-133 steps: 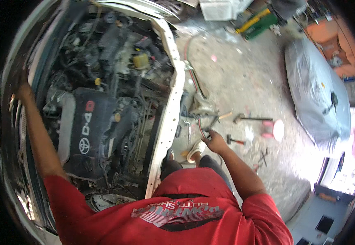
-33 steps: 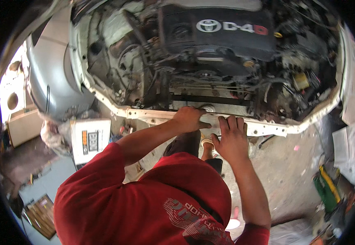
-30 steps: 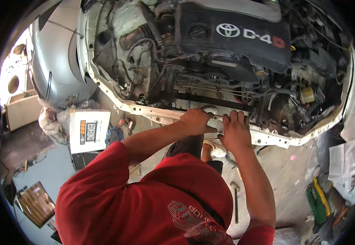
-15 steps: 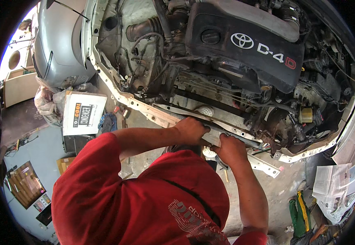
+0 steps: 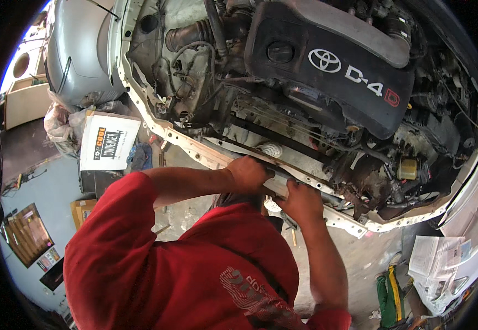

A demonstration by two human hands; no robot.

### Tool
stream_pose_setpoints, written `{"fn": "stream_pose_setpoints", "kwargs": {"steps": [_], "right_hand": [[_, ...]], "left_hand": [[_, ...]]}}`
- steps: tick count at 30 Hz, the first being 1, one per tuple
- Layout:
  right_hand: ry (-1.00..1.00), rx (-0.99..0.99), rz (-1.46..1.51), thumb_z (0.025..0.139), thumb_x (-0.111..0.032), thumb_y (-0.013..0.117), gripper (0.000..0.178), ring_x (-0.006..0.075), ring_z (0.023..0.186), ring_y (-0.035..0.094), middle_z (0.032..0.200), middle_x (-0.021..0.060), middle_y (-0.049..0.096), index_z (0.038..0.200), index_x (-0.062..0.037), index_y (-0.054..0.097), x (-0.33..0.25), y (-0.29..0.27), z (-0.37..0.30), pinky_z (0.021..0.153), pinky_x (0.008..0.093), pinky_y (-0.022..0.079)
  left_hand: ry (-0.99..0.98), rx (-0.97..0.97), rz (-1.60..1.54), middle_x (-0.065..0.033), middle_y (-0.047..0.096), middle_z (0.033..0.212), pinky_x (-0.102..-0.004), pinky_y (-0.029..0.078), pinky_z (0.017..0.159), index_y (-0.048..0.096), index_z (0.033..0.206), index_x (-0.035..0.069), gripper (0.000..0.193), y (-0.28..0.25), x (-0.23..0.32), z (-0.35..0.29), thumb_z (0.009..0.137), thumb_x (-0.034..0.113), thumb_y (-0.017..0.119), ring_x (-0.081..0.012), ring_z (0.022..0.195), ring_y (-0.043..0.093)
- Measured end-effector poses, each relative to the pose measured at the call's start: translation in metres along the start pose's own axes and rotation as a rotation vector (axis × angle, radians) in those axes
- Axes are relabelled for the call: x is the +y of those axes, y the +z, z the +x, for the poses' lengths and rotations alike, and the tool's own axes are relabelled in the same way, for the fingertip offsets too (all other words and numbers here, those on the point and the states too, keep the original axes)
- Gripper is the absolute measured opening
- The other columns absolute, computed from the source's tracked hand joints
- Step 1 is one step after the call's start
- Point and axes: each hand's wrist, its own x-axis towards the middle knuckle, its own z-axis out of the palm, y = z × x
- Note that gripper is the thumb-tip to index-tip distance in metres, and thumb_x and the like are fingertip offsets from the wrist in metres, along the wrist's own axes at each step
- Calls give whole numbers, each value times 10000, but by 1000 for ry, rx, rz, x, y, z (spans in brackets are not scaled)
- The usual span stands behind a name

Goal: The person uses a large hammer to strike a metal frame part at the front of an engine bay and then fits a metal support beam onto the frame by hand.

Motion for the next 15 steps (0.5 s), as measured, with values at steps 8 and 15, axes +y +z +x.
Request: {"fn": "stream_pose_setpoints", "kwargs": {"steps": [8,15], "right_hand": [[-67,54,51,748,-451,784,504,363,816,718,859,176,718,1029,-53,651,9,19,5,743,466,571],[-102,-13,144,730,-450,774,497,357,858,706,873,168,709,1027,-66,668,22,0,10,769,484,560]], "left_hand": [[-56,-23,-34,-171,716,929,-477,576,764,705,1023,105,482,0,0,0,823,542,662,-354,886,713],[-140,-91,47,-190,725,946,-468,571,766,689,1158,124,680,-9,6,14,798,696,627,-351,879,716]]}}
